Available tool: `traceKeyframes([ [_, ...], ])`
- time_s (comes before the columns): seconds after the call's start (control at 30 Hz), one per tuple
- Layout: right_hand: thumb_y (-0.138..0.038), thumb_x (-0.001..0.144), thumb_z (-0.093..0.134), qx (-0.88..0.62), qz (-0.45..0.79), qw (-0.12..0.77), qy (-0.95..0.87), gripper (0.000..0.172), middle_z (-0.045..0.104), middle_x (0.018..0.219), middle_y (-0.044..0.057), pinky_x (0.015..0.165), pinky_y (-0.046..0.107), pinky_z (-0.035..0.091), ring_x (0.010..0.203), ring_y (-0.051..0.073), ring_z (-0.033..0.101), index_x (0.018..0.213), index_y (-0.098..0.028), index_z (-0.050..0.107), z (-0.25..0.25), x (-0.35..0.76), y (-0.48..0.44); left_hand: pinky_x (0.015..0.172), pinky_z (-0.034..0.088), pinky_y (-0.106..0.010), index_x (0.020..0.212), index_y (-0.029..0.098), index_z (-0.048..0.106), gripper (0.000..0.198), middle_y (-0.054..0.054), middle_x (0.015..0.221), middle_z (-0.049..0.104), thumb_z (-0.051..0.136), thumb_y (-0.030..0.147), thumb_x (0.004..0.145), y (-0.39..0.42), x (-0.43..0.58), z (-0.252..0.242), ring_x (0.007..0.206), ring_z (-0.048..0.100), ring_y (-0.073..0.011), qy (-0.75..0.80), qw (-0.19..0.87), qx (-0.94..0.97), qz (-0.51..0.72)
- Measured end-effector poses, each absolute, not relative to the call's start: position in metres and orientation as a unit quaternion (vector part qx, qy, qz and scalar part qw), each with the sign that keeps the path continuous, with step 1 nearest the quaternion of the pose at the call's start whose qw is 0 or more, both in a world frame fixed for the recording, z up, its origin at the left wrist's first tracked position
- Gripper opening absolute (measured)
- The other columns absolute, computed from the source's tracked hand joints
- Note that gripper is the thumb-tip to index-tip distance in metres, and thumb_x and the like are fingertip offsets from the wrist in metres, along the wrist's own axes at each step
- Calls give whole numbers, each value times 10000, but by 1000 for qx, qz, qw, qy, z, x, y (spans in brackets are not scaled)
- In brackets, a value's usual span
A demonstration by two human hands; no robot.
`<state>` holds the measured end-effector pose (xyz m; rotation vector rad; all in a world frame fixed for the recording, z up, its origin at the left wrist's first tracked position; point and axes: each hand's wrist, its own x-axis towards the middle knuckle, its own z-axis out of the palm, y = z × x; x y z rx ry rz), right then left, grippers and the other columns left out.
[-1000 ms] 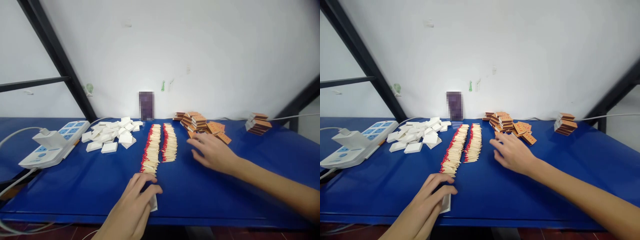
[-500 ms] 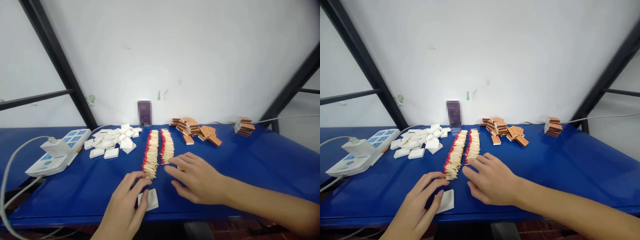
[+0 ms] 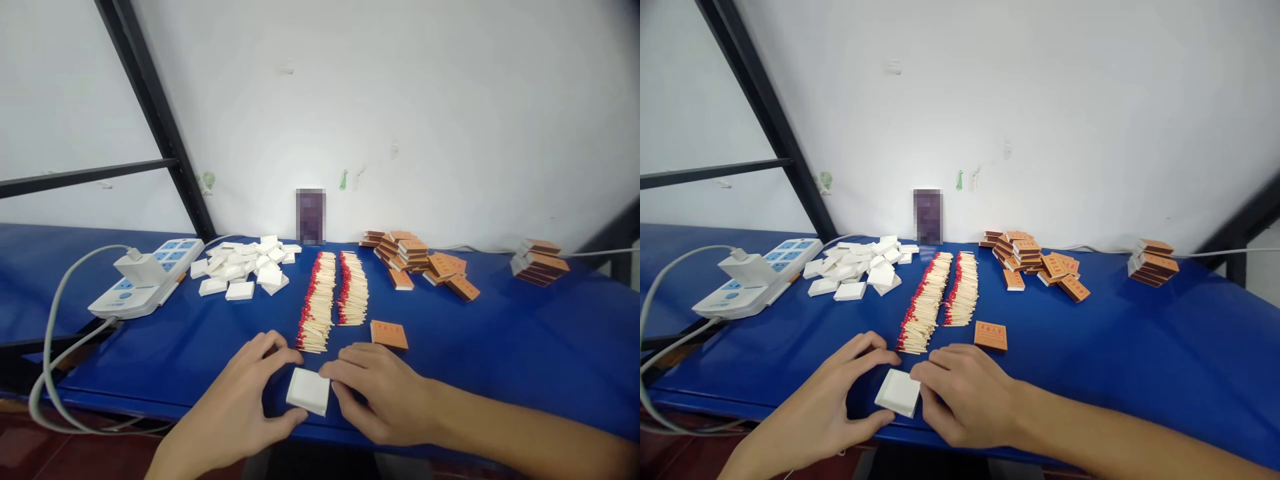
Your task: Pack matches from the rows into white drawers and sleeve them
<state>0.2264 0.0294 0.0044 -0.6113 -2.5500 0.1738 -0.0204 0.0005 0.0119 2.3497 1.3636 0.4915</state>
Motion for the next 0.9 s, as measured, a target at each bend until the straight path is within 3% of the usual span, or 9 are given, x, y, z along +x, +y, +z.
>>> traceKeyframes([
  [0.23, -171, 946, 432, -280, 22, 231, -932, 258, 637, 786, 31, 605, 313, 332, 639, 178, 568, 1088, -161, 646, -2, 236, 33, 1020, 495, -426, 1307, 334, 584, 503, -47, 1219, 559, 724, 331, 824, 1, -24, 5, 1119, 591, -268, 495, 167, 838, 157],
  [0.43, -187, 947, 449, -324, 56, 195, -924, 276, 657, 832, 27, 645, 311, 345, 687, 173, 593, 1121, -182, 663, -2, 234, 36, 1029, 500, -446, 1336, 345, 581, 537, -45, 1226, 581, 720, 325, 817, 0, -22, 5, 1138, 599, -278, 492, 136, 846, 153],
  [0.67, -191, 955, 432, -325, 71, 178, -926, 226, 665, 865, 32, 671, 321, 335, 706, 172, 587, 981, -179, 655, 0, 233, 35, 1037, 497, -489, 1351, 326, 587, 648, -71, 1243, 592, 783, 357, 735, 0, -23, 2, 1182, 592, -329, 507, 102, 842, 152],
  [0.9, -204, 949, 450, -317, 85, 150, -933, 250, 651, 859, 22, 643, 325, 304, 696, 167, 564, 1098, -183, 649, 6, 232, 36, 951, 542, -429, 1328, 342, 608, 562, -39, 1126, 604, 748, 338, 784, 1, -23, 3, 1040, 631, -262, 492, 110, 853, 137],
])
